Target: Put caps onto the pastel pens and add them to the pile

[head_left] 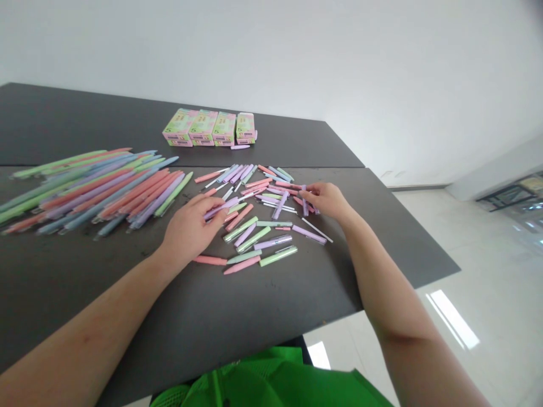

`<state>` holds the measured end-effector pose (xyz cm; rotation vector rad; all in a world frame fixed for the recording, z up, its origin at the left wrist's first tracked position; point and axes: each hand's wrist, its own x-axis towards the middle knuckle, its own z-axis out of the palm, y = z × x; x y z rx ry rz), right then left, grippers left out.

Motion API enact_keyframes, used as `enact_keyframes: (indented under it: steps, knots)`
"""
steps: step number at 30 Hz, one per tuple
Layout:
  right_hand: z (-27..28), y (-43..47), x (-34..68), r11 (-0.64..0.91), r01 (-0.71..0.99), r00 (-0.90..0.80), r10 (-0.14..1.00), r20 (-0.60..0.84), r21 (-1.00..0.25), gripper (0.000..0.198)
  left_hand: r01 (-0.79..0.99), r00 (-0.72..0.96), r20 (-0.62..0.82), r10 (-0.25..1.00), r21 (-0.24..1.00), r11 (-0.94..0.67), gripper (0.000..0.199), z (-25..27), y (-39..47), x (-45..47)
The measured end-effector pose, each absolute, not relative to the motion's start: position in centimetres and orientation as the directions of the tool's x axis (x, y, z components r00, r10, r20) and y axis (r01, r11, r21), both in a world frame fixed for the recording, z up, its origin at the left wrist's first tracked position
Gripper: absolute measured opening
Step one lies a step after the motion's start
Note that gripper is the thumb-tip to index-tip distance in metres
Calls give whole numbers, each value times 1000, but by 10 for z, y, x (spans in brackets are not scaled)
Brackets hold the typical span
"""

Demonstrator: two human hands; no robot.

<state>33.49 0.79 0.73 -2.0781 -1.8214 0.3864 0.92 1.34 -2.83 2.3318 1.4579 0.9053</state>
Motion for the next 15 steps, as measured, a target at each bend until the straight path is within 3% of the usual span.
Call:
enact_keyframes:
  steps: [5, 9, 12, 15]
  knots:
    - [8, 2, 321, 1, 901, 101, 972, 211, -434, 29, 721, 303, 369, 879, 514, -464, 27, -25, 12, 11]
    - [11, -10, 298, 352, 772, -238, 932, 272, -529, 16, 732, 285, 339, 896, 527, -432, 29, -23, 12, 13]
    - [8, -17, 277, 580, 568, -522, 803, 290, -584, 19, 734, 278, 346, 896, 525, -430, 29, -23, 12, 13]
    - [-1, -20, 260, 708, 432, -696, 655, 293, -559, 25, 730, 286, 360, 888, 519, -445, 28, -24, 12, 12]
